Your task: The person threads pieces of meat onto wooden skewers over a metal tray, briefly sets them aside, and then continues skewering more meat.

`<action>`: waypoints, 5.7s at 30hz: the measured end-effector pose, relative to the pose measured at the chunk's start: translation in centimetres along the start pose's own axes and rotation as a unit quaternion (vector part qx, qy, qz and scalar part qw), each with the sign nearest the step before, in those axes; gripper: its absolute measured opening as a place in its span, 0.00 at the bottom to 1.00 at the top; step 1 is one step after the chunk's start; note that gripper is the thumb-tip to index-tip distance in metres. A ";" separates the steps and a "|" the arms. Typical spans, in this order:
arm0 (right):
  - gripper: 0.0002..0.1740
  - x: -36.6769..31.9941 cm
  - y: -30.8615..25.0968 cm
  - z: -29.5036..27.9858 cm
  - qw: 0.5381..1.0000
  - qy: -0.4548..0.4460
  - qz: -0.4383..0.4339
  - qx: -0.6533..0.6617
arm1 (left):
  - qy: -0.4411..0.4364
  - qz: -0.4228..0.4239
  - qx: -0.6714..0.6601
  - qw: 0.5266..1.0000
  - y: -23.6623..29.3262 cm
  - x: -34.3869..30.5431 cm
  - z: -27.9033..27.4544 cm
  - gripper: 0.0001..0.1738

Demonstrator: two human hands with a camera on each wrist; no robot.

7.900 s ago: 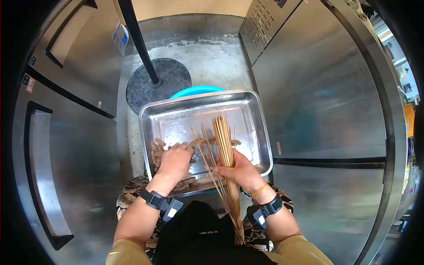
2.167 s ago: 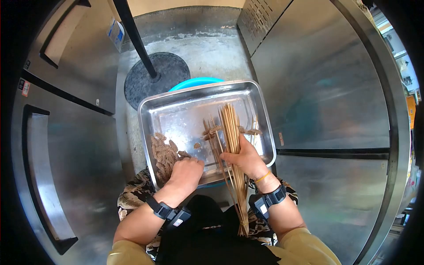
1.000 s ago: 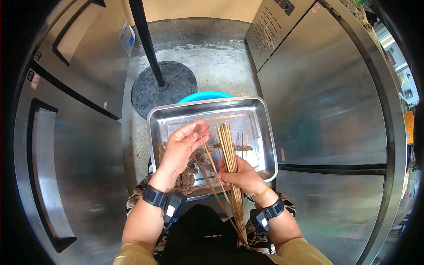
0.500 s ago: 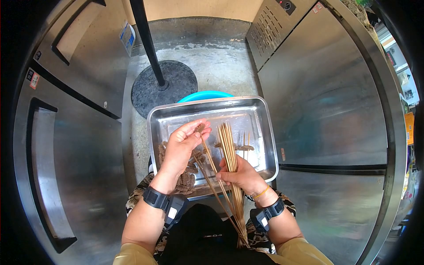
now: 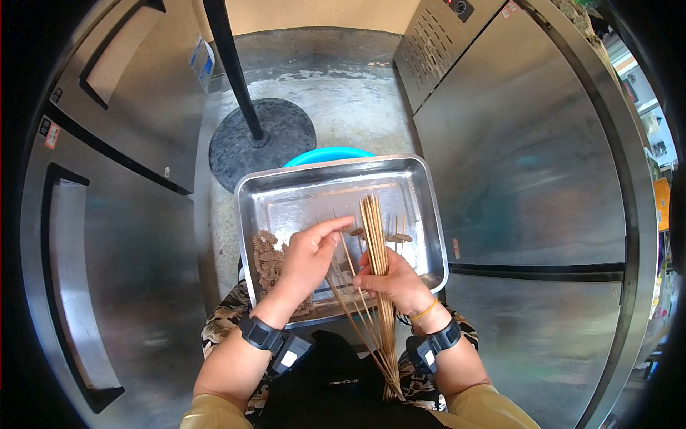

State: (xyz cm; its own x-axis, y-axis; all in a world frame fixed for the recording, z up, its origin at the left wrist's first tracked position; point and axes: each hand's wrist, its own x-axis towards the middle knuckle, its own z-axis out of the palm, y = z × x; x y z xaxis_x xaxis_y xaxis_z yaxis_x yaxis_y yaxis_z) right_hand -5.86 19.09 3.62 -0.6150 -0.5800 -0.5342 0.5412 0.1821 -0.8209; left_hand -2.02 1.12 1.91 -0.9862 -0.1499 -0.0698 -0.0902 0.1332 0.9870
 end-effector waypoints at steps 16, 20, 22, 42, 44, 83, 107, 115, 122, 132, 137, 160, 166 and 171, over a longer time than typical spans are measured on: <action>0.13 -1.0 -0.8 -1.5 0.986 -0.073 -0.015 0.151 | 0.004 0.109 0.244 0.964 -0.9 -0.4 1.2 0.17; 0.07 -1.4 -0.9 -2.4 0.961 -0.167 0.038 0.219 | -0.035 0.099 0.199 0.974 -2.0 0.3 1.5 0.13; 0.08 -1.2 -0.7 -2.1 0.977 -0.110 0.075 0.164 | -0.044 0.094 0.150 0.983 -1.2 0.5 1.3 0.11; 0.09 -0.6 0.2 -1.5 0.998 -0.049 0.015 0.023 | -0.118 0.014 0.546 0.829 -3.0 -2.4 -1.8 0.18; 0.09 -0.5 0.3 -1.5 0.999 -0.039 0.005 0.027 | -0.109 -0.017 0.535 0.838 -2.9 -2.1 -2.1 0.19; 0.09 0.3 0.9 0.5 0.995 -0.029 0.002 0.097 | 0.048 -0.182 -0.390 0.902 -0.8 1.5 -1.9 0.16; 0.09 0.5 0.6 1.0 0.998 -0.019 0.031 0.043 | 0.057 -0.160 -0.382 0.908 -0.2 1.7 -2.0 0.15; 0.08 0.3 0.3 1.0 0.999 -0.018 0.029 0.032 | 0.056 -0.150 -0.337 0.928 -0.2 1.7 -2.1 0.15; 0.08 0.4 0.6 0.8 0.999 -0.012 0.019 0.038 | 0.054 -0.151 -0.290 0.944 -0.1 1.7 -1.8 0.14; 0.06 0.2 0.2 0.4 0.999 0.015 0.006 0.027 | -0.036 -0.211 -0.256 0.943 -0.1 0.6 -0.6 0.10; 0.07 1.0 1.4 -0.2 0.999 0.024 -0.007 0.035 | 0.052 -0.216 -0.334 0.916 -0.2 0.4 -0.2 0.14; 0.11 0.4 0.4 0.5 0.989 -0.030 0.015 0.145 | 0.043 -0.139 -0.381 0.913 0.1 1.4 -1.1 0.18; 0.09 0.2 0.2 0.5 0.993 -0.019 0.016 0.119 | 0.057 -0.143 -0.359 0.920 0.2 1.5 -1.2 0.18; 0.08 0.0 -0.3 0.8 0.991 -0.027 0.044 0.126 | 0.063 -0.128 -0.346 0.927 0.0 1.6 -1.1 0.17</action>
State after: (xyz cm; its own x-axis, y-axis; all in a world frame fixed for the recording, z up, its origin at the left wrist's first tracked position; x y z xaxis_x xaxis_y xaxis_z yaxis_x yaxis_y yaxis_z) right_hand -5.60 18.41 4.02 -0.5313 -0.6137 -0.5840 0.7213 0.0339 -0.6918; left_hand -3.43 -0.21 2.01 -0.9171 -0.2083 -0.3398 -0.1653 -0.5771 0.7998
